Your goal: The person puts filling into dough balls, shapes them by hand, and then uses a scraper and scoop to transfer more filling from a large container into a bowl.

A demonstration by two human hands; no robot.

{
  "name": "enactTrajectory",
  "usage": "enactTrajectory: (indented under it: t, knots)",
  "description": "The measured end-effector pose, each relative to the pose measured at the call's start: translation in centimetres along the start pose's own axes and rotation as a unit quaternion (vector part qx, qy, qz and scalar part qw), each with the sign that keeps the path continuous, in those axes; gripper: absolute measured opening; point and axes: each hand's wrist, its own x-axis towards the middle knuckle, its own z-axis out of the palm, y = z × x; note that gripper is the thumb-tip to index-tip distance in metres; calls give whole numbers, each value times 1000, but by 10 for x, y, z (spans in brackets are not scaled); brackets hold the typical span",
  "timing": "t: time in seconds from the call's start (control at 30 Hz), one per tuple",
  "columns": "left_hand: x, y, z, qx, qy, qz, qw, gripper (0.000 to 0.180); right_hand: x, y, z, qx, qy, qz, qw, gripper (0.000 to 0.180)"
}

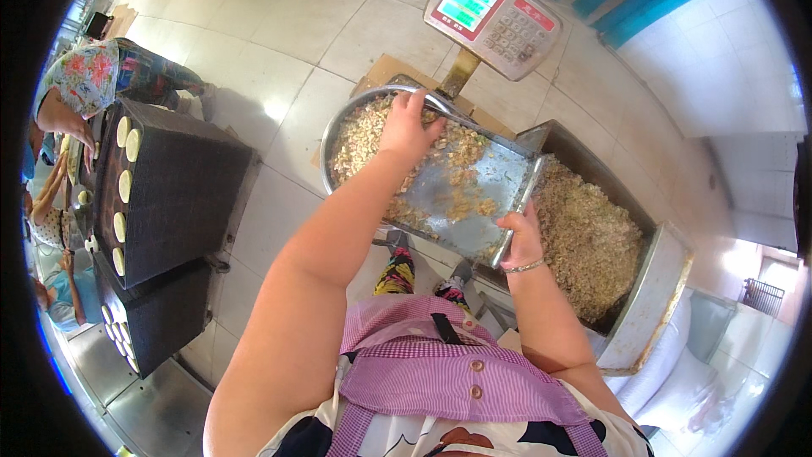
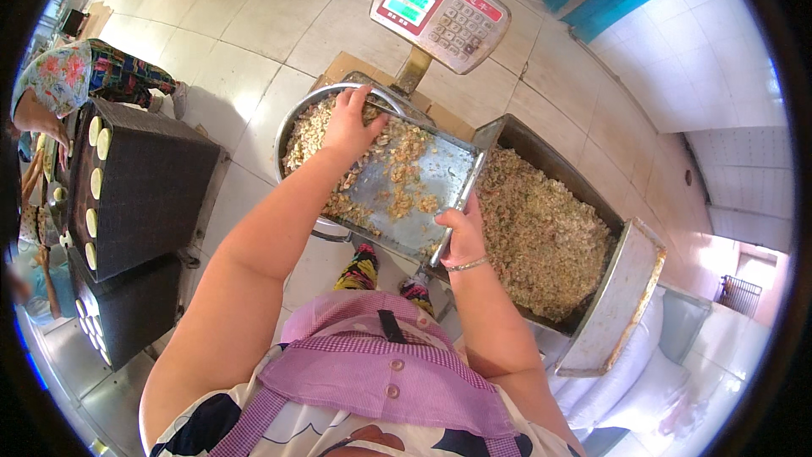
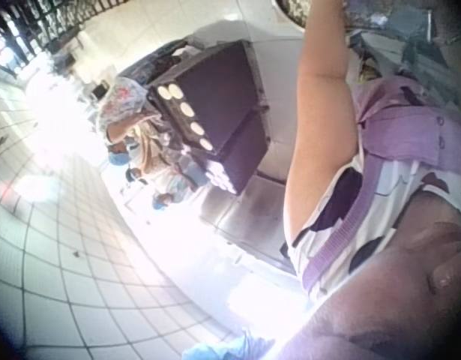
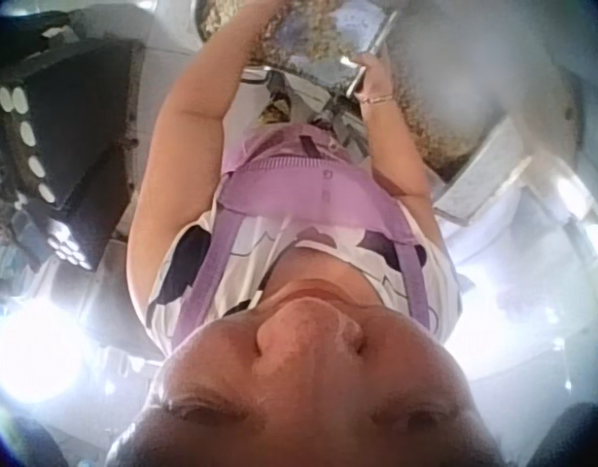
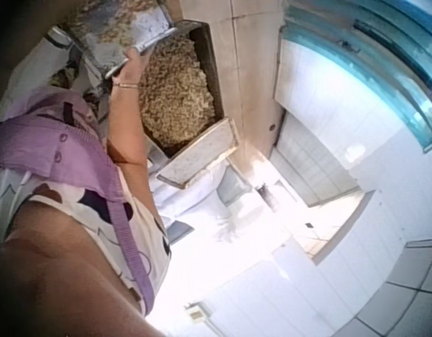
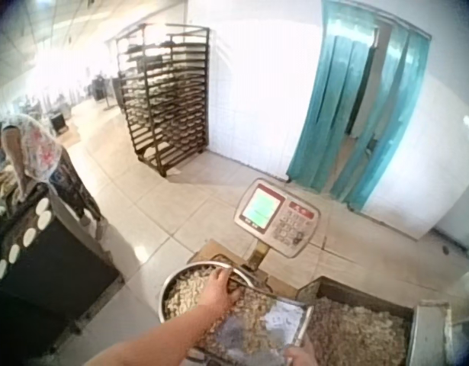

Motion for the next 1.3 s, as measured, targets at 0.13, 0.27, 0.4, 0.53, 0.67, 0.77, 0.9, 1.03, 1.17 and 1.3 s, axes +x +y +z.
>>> enactTrajectory:
  t: [0.13, 0.27, 0.4, 0.53, 0.67, 0.77, 0.9, 1.03, 1.17, 1.3]
  knots:
    - [5, -44, -7, -26, -68, -84, 994, 43, 2, 3, -12, 2, -3, 7, 1000, 74]
    - [-3, -68, -30, 21, -115, -44, 992, 33, 3, 5, -26, 10, 13, -1, 1000, 72]
    - [-21, -53, -38, 93, -108, -1, 990, 33, 0, -4, -30, 11, 18, 13, 1000, 73]
    - [-46, -4, -28, -7, -137, 38, 990, 57, -3, -9, -22, 22, 24, 10, 999, 75]
    - [-57, 44, 4, 64, -50, 69, 994, 79, 10, 6, -22, 26, -37, -19, 999, 84]
    - [-57, 60, 18, 129, -38, 22, 991, 82, 12, 13, -14, -7, -58, -67, 996, 88]
    - [-41, 25, 24, 157, -4, 28, 987, 66, 11, 9, -15, 4, -25, -34, 999, 89]
    - [-32, -20, 9, 10, 25, -47, 999, 47, 3, 4, -18, 29, -15, -22, 999, 88]
    - [-25, -43, -14, 39, -54, -95, 993, 41, 6, 3, -29, 27, -16, -15, 999, 87]
    - [-25, -50, -30, 57, -120, -89, 987, 31, 2, -8, -40, 8, 13, -6, 1000, 86]
